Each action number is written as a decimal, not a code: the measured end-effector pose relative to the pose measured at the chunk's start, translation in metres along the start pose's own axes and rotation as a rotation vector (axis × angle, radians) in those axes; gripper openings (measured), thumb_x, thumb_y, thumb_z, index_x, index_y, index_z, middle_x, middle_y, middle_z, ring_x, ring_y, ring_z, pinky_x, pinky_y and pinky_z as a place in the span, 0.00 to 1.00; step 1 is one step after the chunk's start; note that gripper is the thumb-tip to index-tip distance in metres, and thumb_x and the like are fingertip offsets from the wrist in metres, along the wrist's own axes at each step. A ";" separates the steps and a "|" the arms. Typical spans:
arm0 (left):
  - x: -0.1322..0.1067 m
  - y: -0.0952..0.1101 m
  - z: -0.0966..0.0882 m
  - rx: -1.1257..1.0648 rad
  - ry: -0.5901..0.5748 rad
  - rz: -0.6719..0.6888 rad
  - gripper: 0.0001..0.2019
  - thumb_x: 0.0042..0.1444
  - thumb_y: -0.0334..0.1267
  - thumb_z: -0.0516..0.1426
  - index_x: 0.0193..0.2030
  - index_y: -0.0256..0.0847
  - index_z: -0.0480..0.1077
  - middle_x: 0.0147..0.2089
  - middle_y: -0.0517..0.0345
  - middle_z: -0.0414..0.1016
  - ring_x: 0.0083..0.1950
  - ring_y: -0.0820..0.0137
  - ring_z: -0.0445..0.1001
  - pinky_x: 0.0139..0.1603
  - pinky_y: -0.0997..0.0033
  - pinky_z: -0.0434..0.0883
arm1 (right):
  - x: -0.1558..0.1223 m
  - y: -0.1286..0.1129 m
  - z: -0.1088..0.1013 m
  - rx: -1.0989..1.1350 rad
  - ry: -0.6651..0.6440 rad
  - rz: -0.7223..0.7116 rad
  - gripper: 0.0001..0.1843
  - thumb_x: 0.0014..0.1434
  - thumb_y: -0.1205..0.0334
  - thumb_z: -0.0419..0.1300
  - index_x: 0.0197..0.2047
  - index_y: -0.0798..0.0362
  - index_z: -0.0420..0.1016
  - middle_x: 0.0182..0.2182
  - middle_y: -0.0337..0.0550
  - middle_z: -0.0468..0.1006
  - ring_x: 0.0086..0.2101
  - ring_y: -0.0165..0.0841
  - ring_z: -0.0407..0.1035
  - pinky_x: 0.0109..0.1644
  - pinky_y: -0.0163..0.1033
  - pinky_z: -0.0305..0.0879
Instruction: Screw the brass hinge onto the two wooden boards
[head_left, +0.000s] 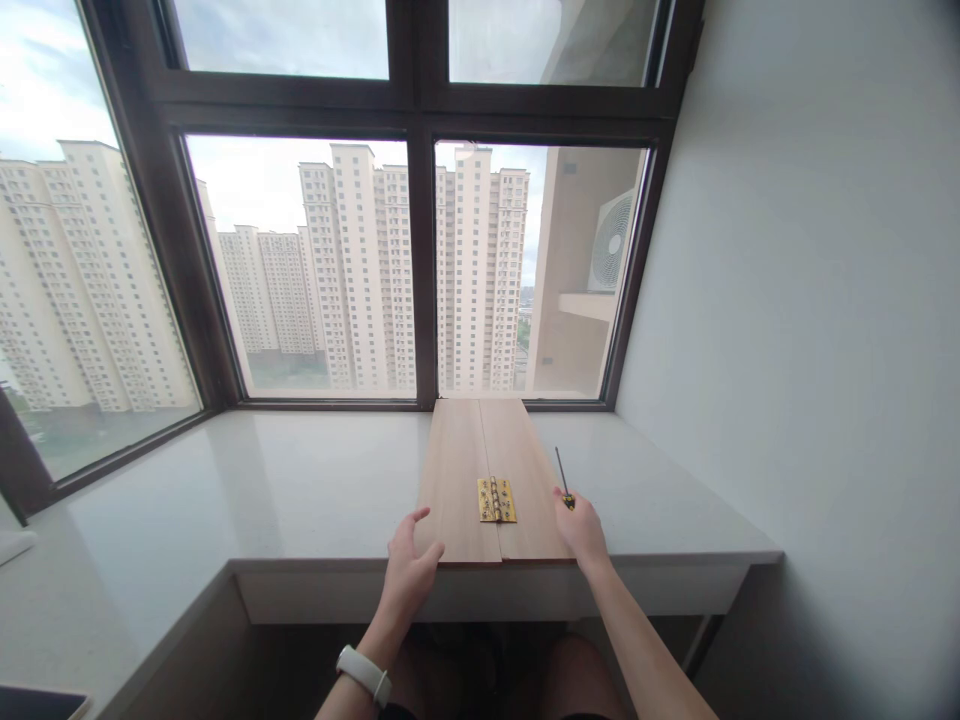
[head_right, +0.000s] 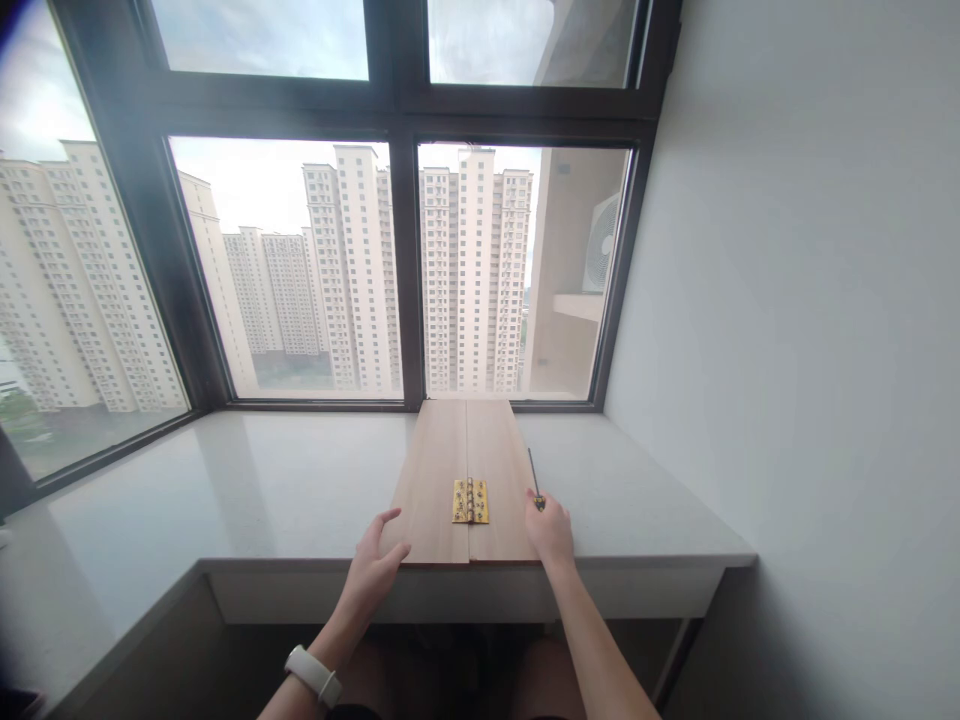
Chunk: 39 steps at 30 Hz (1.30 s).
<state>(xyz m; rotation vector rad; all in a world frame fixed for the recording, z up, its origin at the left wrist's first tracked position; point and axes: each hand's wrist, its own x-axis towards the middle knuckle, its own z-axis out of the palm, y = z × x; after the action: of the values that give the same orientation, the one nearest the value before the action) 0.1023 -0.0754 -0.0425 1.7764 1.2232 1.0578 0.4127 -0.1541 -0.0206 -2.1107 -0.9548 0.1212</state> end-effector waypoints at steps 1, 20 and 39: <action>0.000 0.001 0.001 0.009 -0.002 0.008 0.28 0.51 0.40 0.57 0.61 0.39 0.66 0.63 0.45 0.70 0.68 0.52 0.64 0.68 0.51 0.60 | -0.001 -0.002 -0.001 -0.001 0.001 0.001 0.24 0.66 0.43 0.47 0.43 0.47 0.80 0.33 0.50 0.82 0.40 0.45 0.76 0.39 0.40 0.66; -0.003 0.003 0.010 0.117 0.002 0.062 0.25 0.55 0.44 0.56 0.59 0.39 0.65 0.62 0.44 0.68 0.67 0.51 0.62 0.69 0.49 0.57 | 0.004 0.001 0.001 -0.080 -0.017 -0.034 0.25 0.67 0.41 0.46 0.36 0.48 0.76 0.36 0.51 0.81 0.40 0.45 0.74 0.40 0.41 0.64; 0.001 -0.006 -0.006 0.396 -0.184 0.364 0.36 0.47 0.47 0.68 0.63 0.47 0.65 0.73 0.46 0.54 0.73 0.47 0.52 0.70 0.48 0.57 | -0.042 0.020 -0.041 -0.137 -0.056 -0.110 0.32 0.50 0.37 0.66 0.51 0.47 0.72 0.49 0.48 0.78 0.46 0.44 0.73 0.46 0.41 0.65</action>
<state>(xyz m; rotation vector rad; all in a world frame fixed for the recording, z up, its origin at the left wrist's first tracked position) 0.0949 -0.0726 -0.0449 2.4141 1.0702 0.8577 0.4099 -0.2160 -0.0164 -2.1832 -1.1385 0.0604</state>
